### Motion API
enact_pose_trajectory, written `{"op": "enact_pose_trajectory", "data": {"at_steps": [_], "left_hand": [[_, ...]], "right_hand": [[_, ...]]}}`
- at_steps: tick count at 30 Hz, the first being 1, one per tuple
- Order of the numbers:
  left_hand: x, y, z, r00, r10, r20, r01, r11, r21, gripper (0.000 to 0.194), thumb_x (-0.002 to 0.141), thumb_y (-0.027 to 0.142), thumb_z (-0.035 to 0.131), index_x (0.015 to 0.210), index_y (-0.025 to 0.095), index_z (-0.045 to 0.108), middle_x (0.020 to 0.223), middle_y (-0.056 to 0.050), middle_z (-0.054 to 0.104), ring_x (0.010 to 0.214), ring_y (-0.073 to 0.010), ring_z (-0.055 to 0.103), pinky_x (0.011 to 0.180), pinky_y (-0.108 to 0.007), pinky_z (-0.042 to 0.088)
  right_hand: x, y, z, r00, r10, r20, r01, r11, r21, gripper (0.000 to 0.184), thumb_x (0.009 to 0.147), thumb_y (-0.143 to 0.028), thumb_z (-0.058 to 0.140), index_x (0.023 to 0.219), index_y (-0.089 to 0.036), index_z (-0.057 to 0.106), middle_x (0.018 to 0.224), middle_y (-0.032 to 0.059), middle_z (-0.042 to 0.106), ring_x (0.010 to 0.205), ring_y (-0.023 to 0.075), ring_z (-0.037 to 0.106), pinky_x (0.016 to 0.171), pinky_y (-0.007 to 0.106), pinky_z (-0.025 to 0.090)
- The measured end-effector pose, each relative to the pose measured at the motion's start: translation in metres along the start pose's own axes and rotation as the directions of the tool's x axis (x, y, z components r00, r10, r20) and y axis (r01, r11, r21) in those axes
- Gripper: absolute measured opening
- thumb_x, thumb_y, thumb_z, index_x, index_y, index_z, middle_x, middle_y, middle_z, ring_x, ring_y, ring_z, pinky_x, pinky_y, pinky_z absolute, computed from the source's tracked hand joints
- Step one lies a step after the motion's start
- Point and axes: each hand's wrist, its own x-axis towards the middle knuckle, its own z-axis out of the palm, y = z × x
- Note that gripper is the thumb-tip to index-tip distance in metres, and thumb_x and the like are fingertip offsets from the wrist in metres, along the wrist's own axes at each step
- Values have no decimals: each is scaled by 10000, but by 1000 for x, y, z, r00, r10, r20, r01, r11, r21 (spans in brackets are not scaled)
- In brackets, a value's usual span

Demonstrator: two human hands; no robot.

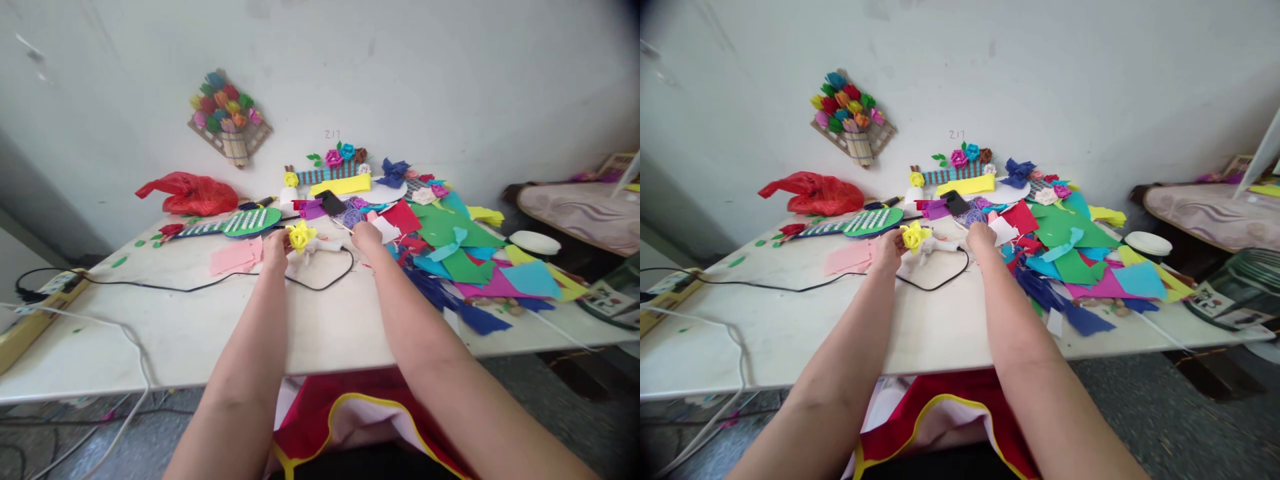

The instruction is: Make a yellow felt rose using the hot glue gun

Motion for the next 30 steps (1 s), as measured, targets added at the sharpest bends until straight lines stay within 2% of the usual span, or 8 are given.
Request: {"op": "enact_pose_trajectory", "data": {"at_steps": [1,4,8,12,16,19,23,30], "left_hand": [[0,-1,0,1000,4,2,-4,1000,1,261,543,321,697,730,149,639,620,-19,624,601,-175,637,568,-267,477],[2,-2,-1,1000,15,15,-15,1000,6,281,528,333,708,730,154,632,617,-11,613,597,-177,632,586,-284,491],[3,-2,-2,998,9,59,-10,1000,20,299,516,345,713,730,152,634,640,-23,635,596,-178,630,592,-296,500],[0,0,-2,993,19,118,-23,999,37,332,486,352,735,729,140,653,633,-23,633,587,-171,619,579,-285,490],[-6,3,-2,982,30,188,-43,997,67,319,473,356,769,681,150,643,599,-4,602,567,-155,594,575,-278,484],[-10,4,0,975,20,222,-46,992,113,315,477,359,791,669,156,645,612,-17,618,571,-158,592,571,-276,476],[-14,6,2,962,6,274,-55,984,172,286,478,353,800,647,163,668,609,-36,632,566,-162,584,545,-267,458],[-15,6,2,930,-12,367,-72,974,215,239,500,335,800,570,163,650,555,-23,583,520,-136,527,517,-246,417]], "right_hand": [[0,-2,-3,999,39,-6,-39,999,18,325,881,-227,552,1131,-151,745,1122,202,720,1054,304,686,851,368,520],[0,-8,-9,997,29,-76,-19,991,132,335,926,-260,478,1114,-216,751,1153,131,726,1061,262,669,830,332,498],[2,-14,-5,993,-62,-95,90,944,316,315,923,-305,491,1005,-176,766,928,86,751,849,196,656,712,273,455],[3,-20,0,976,-195,-96,216,825,523,296,895,-318,515,825,-140,741,647,22,658,638,138,566,638,244,405],[-2,-25,0,955,-280,-95,272,705,656,246,848,-307,557,736,-145,704,640,9,638,635,121,541,650,235,399],[-7,-28,-3,948,-312,-60,260,654,711,257,835,-328,566,694,-144,678,597,0,597,607,115,516,624,234,388],[-11,-30,-5,929,-369,-3,246,614,750,272,825,-377,574,743,-139,676,518,-45,490,520,94,418,534,228,320],[-13,-35,-5,887,-456,68,210,530,822,340,809,-395,591,958,-113,708,494,-80,429,473,74,351,503,222,264]]}}
